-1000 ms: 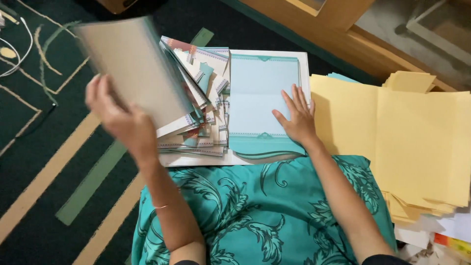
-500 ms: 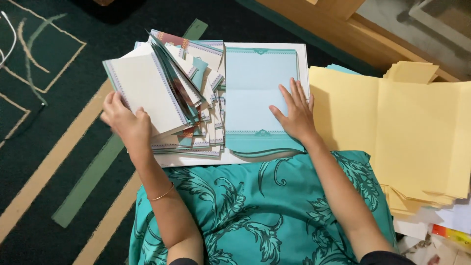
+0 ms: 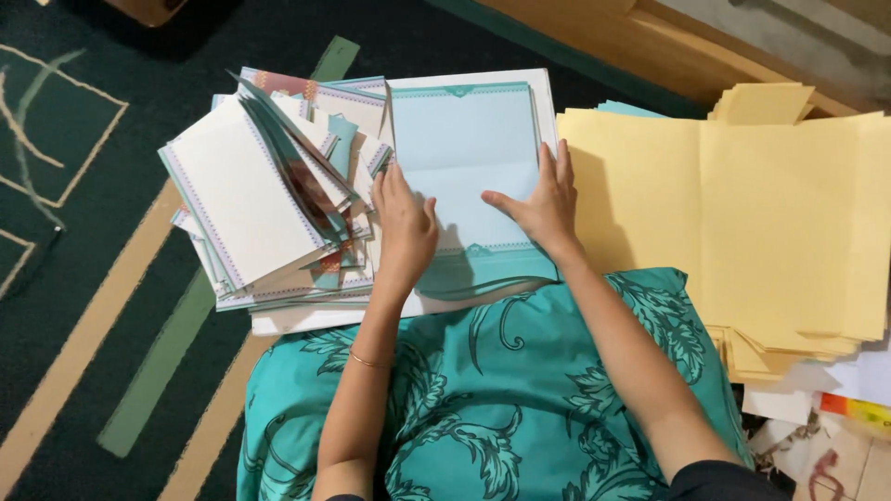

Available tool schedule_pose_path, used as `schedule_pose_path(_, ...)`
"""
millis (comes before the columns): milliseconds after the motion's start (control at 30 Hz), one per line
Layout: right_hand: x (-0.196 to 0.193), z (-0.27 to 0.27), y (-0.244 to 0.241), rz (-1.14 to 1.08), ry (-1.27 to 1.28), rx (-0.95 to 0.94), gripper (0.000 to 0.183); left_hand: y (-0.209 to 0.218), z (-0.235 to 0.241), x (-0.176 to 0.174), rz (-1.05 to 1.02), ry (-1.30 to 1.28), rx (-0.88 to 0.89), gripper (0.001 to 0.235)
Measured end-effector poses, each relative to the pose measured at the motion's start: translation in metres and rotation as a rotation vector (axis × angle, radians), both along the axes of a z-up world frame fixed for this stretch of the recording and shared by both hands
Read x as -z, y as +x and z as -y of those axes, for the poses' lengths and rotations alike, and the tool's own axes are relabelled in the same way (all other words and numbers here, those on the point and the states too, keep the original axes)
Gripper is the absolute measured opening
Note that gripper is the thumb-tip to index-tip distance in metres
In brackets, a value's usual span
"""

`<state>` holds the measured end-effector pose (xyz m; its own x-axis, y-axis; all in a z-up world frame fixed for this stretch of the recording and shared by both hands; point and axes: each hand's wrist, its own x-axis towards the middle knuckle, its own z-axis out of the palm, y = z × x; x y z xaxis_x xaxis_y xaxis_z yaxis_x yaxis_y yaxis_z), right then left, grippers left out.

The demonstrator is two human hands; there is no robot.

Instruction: The person is picking up printed paper bands from a pile, folding them in half, and placing them into a new stack.

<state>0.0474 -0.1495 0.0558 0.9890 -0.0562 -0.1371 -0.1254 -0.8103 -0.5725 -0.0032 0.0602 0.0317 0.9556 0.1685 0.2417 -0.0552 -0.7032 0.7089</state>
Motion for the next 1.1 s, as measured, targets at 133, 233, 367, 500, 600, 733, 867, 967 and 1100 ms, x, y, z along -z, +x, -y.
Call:
schedule_pose_path(133,0.000,-0.001,0.000,-0.007,0.022,0.014,0.134,0.003,0.011,0.017,-0.090,0.161,-0.018,0.085)
schedule_pose_path(233,-0.002,-0.003,-0.001,-0.002,0.025,0.019,0.131,0.003,0.018,0.019,-0.146,0.135,0.003,0.091)
schedule_pose_path(367,0.000,-0.003,0.000,0.034,0.032,0.009,0.129,0.002,0.022,0.022,-0.142,0.160,-0.025,0.096)
schedule_pose_path(500,0.006,-0.002,0.001,0.059,0.028,-0.002,0.132,-0.001,0.025,0.005,0.035,-0.060,-0.010,0.106)
schedule_pose_path(600,0.005,-0.001,0.001,0.126,0.049,-0.012,0.135,-0.001,0.024,0.003,0.115,-0.205,-0.076,0.111)
schedule_pose_path(733,0.014,0.000,0.000,0.216,0.137,0.004,0.142,0.005,0.017,0.023,0.226,-0.230,-0.103,0.084)
schedule_pose_path(867,0.029,0.008,0.011,0.552,0.013,-0.039,0.150,0.008,0.009,0.025,0.216,-0.347,-0.155,0.038)
schedule_pose_path(967,0.003,0.006,-0.002,0.664,-0.214,-0.058,0.113,0.007,0.008,0.008,0.194,-0.392,-0.139,0.039)
schedule_pose_path(1100,-0.055,-0.005,-0.029,0.763,-0.382,-0.142,0.057,0.010,0.001,0.014,0.171,-0.453,-0.122,0.045)
